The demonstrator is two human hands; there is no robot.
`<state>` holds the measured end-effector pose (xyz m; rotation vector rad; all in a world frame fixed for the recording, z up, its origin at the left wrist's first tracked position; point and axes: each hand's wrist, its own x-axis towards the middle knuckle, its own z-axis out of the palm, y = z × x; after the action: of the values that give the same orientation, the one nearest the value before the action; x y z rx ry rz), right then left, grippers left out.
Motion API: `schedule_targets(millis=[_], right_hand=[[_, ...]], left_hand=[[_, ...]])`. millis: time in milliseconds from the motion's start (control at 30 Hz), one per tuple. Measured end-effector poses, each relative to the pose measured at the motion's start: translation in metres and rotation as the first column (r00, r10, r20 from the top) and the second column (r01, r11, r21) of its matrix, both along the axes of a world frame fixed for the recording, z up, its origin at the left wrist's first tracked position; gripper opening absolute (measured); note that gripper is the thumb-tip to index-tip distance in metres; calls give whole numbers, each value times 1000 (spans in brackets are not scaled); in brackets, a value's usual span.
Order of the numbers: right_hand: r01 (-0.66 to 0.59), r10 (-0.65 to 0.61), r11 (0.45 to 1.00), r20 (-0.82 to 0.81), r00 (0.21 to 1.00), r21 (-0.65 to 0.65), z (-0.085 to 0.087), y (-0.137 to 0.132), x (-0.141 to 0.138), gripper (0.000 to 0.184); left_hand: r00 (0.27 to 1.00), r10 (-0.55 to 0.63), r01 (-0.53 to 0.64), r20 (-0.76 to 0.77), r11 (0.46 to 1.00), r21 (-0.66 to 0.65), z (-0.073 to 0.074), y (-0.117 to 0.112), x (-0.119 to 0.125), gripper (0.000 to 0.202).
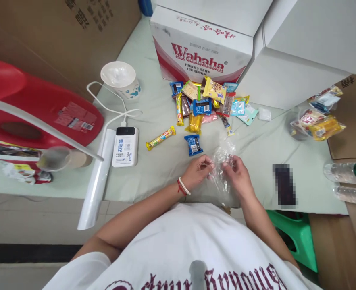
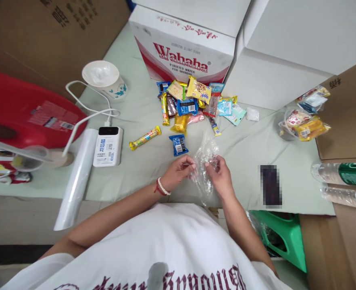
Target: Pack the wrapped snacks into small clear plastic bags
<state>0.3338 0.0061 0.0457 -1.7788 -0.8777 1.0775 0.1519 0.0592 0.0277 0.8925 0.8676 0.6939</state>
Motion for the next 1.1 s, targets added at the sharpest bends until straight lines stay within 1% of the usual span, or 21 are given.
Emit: schedule_targets(millis=[67,133,167,233,333,433,567,633,767,900,967,1033,1100], right_hand=[[73,-70,997,-80,994,29,-11,21,-12,40],[140,-132,988,-110,985,72,-19,34,-19,35],[158,-148,983,-108,983,92,-22,38,-21,34],[150,-140,983,-92,986,109,-25,43,-22,34],[119,-113,987,-64,992,106,-24,45,-20,35],[125,-118,987,-73,990,100,-19,45,-18,35],[149,-141,984,-85,986,101,-16,43,-17,35],[157,-148,982,-90,985,102,-17,43,-16,35],[176,-166,976,-84,983,126,-21,43,-12,36],[172,-162,973,-74,984,154,-23,44,-4,36],[174,-167,969,-53,985,175,-23,44,0,36],[172,-170,967,-28,985,189,-24,44,4,37],[169,-171,967,-7,985,191,-24,44,5,38]], left_hand=[[994,91,-93,-53,995,-33,-1,2,-11,41],[971,206,-213,-119,976,-52,-4,5,-23,45],[959,244,-255,-141,965,-61,-6,7,-28,47],[946,285,-299,-157,951,-80,-8,9,-36,49],[936,323,-339,-141,934,-109,-10,10,-39,50],[944,311,-325,-110,934,-147,-9,11,-38,50],[952,285,-299,-115,944,-138,-9,11,-37,53],[954,279,-292,-112,947,-132,-8,11,-38,54],[971,236,-239,-39,961,-140,-7,10,-38,51],[963,269,-270,-26,949,-161,-4,10,-40,50],[964,264,-267,-42,944,-193,-1,9,-42,50],[976,205,-217,-76,949,-227,3,8,-47,52],[991,81,-105,-111,967,-232,7,6,-52,54]])
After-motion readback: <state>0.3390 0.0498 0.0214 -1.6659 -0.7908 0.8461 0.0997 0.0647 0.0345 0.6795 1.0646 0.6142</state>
